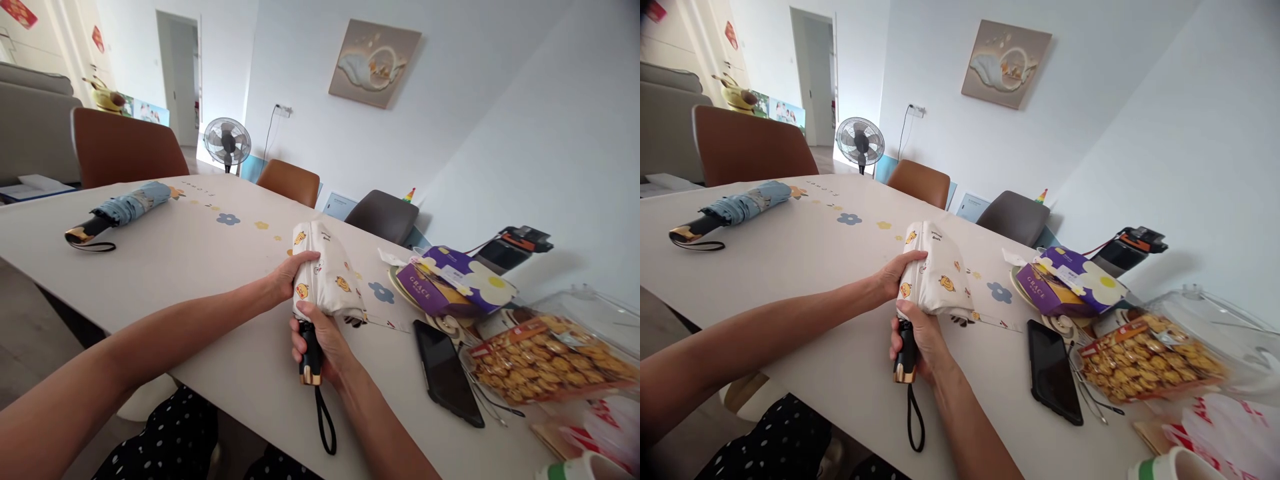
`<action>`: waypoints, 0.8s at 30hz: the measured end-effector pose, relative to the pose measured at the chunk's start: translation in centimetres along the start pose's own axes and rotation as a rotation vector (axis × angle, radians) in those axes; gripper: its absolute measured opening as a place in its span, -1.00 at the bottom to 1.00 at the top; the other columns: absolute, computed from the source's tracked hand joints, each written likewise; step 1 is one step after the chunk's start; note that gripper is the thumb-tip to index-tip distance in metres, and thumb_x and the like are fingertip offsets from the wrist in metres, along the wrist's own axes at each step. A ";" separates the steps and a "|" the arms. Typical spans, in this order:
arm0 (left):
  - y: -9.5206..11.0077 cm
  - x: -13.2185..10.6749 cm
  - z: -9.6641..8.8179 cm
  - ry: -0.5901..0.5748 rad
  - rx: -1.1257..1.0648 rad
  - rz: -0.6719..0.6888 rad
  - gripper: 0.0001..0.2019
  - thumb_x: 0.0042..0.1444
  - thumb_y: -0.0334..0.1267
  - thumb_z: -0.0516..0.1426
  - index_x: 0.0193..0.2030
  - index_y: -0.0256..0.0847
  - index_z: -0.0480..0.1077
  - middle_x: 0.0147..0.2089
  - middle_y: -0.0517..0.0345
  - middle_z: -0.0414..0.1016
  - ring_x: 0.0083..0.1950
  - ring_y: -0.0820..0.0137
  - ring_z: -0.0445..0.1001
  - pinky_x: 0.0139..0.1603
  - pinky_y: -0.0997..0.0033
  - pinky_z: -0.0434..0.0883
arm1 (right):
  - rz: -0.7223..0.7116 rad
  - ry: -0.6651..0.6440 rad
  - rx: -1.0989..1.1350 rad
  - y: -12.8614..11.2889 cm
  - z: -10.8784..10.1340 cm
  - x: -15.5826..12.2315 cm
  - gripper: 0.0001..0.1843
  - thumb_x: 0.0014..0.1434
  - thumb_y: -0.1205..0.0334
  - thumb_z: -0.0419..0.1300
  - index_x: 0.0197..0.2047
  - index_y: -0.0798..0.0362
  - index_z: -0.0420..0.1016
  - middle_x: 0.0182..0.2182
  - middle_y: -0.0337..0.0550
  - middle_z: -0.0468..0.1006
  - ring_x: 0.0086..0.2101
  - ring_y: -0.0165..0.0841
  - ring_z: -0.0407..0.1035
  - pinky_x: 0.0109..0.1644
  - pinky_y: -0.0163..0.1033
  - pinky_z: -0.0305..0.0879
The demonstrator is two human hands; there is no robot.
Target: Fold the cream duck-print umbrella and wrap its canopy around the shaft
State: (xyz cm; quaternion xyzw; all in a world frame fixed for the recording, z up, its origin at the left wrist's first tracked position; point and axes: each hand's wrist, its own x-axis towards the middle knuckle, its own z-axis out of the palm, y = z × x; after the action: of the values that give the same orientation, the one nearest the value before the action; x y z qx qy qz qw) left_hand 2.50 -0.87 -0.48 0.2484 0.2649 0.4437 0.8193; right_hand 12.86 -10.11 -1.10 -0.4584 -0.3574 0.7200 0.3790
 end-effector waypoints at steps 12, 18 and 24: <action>1.8 1.7 -1.8 0.113 -0.013 0.102 -0.58 -0.14 -0.03 0.24 -0.19 -0.27 0.42 -0.30 -0.05 0.56 -0.23 0.15 0.53 -0.12 0.17 0.48 | 0.132 -0.036 0.078 0.2 0.2 0.2 -0.75 -0.03 0.11 0.21 -0.47 0.09 0.27 -0.63 -0.38 0.34 -0.79 -0.61 0.02 -0.76 -0.41 0.06; 4.8 3.6 -5.8 0.356 0.058 0.262 -0.67 -0.05 -0.02 0.16 -0.27 -0.26 0.35 -0.36 0.00 0.49 -0.30 0.26 0.52 -0.21 0.30 0.47 | 0.261 -0.073 0.067 0.3 1.2 -0.3 -0.77 0.03 0.13 0.18 -0.47 0.08 0.24 -0.65 -0.38 0.29 -0.78 -0.60 0.04 -0.75 -0.43 0.08; 5.2 4.9 -8.3 0.543 0.221 0.442 -0.74 -0.03 -0.20 0.16 -0.21 -0.27 0.28 -0.17 -0.04 0.39 -0.24 0.42 0.46 -0.14 0.39 0.40 | 0.015 0.120 0.205 0.0 0.4 0.8 -0.72 0.00 0.10 0.25 -0.45 0.06 0.24 -0.58 -0.37 0.29 -0.73 -0.60 0.08 -0.71 -0.44 0.15</action>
State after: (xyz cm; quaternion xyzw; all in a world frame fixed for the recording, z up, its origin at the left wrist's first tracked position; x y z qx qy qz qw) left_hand -3.73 7.24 -4.26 0.2598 0.4591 0.6284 0.5716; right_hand 12.31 -9.48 -1.28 -0.4624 -0.2551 0.7267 0.4394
